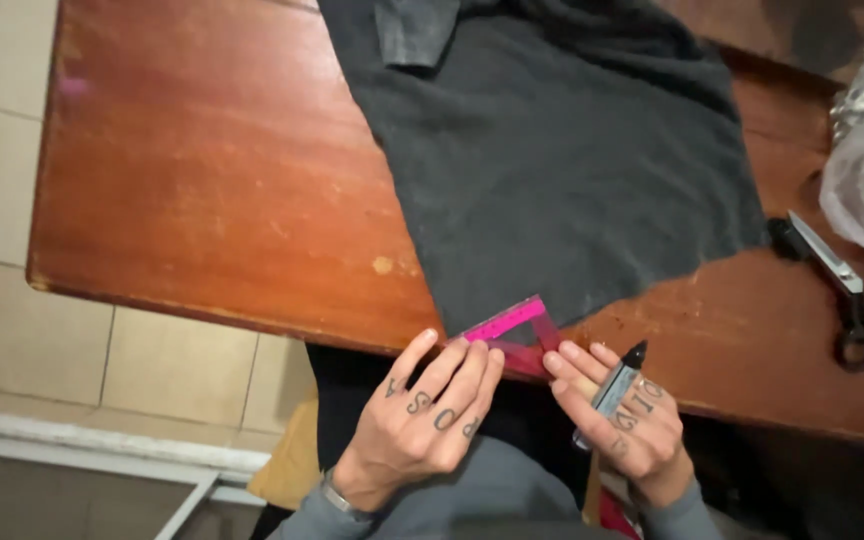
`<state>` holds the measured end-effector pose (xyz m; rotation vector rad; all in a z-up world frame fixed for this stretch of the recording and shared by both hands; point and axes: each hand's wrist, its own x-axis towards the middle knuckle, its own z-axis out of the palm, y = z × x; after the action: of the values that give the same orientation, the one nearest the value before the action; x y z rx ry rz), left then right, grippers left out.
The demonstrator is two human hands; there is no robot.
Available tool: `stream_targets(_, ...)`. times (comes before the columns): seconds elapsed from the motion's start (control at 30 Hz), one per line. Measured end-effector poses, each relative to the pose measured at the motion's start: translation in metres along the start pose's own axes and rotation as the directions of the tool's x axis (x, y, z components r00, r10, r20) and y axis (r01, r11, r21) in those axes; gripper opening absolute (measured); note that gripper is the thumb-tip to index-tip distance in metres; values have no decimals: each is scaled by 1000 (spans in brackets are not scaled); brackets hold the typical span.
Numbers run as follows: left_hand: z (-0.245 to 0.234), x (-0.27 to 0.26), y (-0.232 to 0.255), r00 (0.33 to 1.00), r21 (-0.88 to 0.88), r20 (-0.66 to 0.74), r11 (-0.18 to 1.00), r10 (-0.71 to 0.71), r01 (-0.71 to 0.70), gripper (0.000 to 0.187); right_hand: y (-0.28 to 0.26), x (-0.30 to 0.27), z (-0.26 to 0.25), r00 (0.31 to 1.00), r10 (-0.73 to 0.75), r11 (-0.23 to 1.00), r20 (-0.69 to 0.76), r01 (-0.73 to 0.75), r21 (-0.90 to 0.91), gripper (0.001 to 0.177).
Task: Marking measurements on a dark grey piece of leather with a ruler and marker, then cutting it with scissors.
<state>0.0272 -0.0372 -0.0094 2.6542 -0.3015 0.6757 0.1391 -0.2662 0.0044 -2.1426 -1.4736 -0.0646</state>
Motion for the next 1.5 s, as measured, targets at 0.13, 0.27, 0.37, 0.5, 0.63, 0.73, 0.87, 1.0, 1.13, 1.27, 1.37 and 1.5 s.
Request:
stream_targets(0.13,3,-5,4,999,-33,5,998,-48,48,32,-4,3,1,998,67,996,9,-67,58,27)
stream_targets(0.27,6,-7,8,999,-53,14,998,-38,39,33,0,-9,5,996,86,994,-16,-84,68,21)
stream_targets(0.37,7,-7,7,999,-63,-4,997,-52,52,33,1,-8,7,995,95,992,-42,-91,88,19)
stream_targets(0.5,6,-9,6,997,-122,12,990,-77,78,35,-1,-8,7,995,88,993,-44,-85,80,21)
stream_targets(0.63,0,-12,-15,998,-168,10,984,-57,58,37,-15,5,15,998,44,998,-38,-42,54,18)
stream_targets(0.73,-11,-14,-32,996,-151,28,984,-86,90,35,-30,20,27,997,-36,999,-63,34,-33,17)
stream_targets(0.87,-27,-15,-48,986,-207,75,965,-146,159,29,-39,37,33,995,-71,996,-65,67,-55,18)
stream_targets(1.0,-32,-14,-60,955,-316,71,902,-288,296,25,-42,43,36,983,-178,981,-55,173,-89,16)
stream_targets(1.13,-43,21,-84,963,-205,116,943,-242,262,38,-46,33,33,992,-117,992,-54,114,-44,18)
stream_targets(1.27,-42,20,-97,959,37,180,976,-218,215,41,-51,28,36,989,-101,991,-108,91,-97,18)
stream_targets(1.37,-40,7,-90,968,-13,106,973,-228,230,39,-53,30,39,990,-84,992,-111,73,-98,18)
stream_targets(1.5,-34,-29,-64,973,-164,-150,975,-172,147,17,-55,30,47,990,-77,993,-117,65,-103,17)
